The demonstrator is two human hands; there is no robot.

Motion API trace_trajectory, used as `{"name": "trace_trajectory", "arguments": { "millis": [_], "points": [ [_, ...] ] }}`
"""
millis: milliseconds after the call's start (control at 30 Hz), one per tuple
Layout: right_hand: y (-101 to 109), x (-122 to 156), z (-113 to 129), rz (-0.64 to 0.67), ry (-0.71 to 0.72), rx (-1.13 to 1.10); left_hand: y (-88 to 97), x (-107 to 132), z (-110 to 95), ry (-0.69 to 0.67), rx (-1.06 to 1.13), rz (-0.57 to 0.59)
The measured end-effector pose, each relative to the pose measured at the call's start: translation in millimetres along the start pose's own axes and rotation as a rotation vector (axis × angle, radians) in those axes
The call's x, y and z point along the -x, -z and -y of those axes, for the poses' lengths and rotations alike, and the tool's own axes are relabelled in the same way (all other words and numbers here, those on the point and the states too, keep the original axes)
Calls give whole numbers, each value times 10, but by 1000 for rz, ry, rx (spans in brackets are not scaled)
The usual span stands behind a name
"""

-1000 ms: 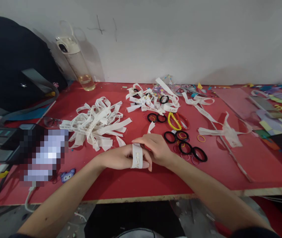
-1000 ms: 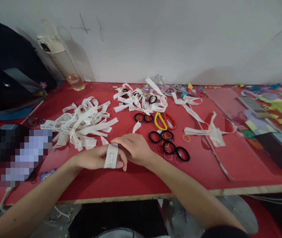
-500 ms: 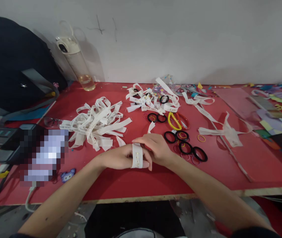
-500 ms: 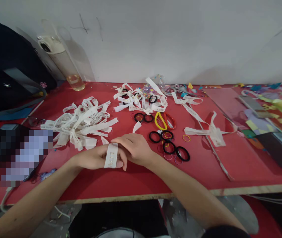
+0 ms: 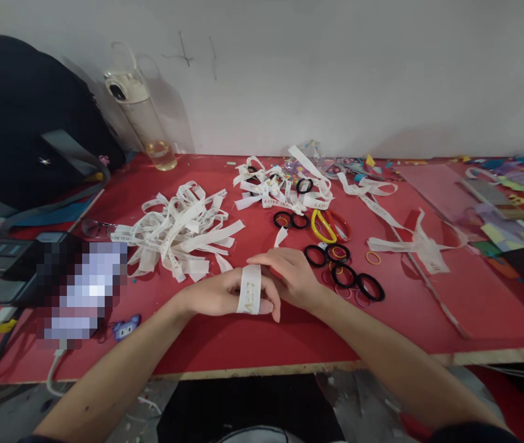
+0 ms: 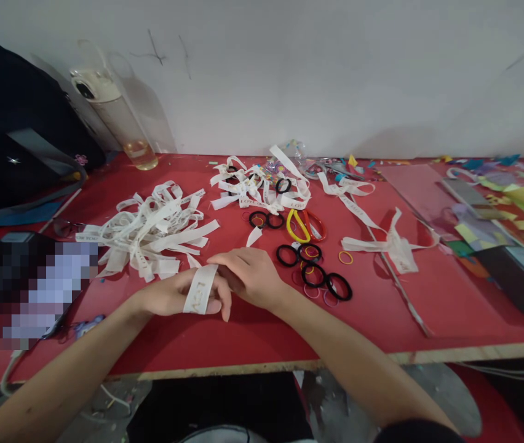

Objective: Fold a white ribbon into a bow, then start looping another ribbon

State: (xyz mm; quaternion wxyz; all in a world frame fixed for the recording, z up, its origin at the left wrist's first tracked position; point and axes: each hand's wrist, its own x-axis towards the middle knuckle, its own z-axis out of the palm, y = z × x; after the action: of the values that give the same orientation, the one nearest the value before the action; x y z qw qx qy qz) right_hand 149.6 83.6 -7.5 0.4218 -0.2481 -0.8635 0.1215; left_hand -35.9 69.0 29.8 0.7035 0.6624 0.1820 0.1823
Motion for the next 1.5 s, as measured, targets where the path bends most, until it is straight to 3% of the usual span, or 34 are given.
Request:
{"name": "trace_trajectory", "arguments": {
  "millis": [1500],
  "points": [
    [-6,-11,4,-42,4,14,-10,-11,3,4,-47,-28]
  ]
}}
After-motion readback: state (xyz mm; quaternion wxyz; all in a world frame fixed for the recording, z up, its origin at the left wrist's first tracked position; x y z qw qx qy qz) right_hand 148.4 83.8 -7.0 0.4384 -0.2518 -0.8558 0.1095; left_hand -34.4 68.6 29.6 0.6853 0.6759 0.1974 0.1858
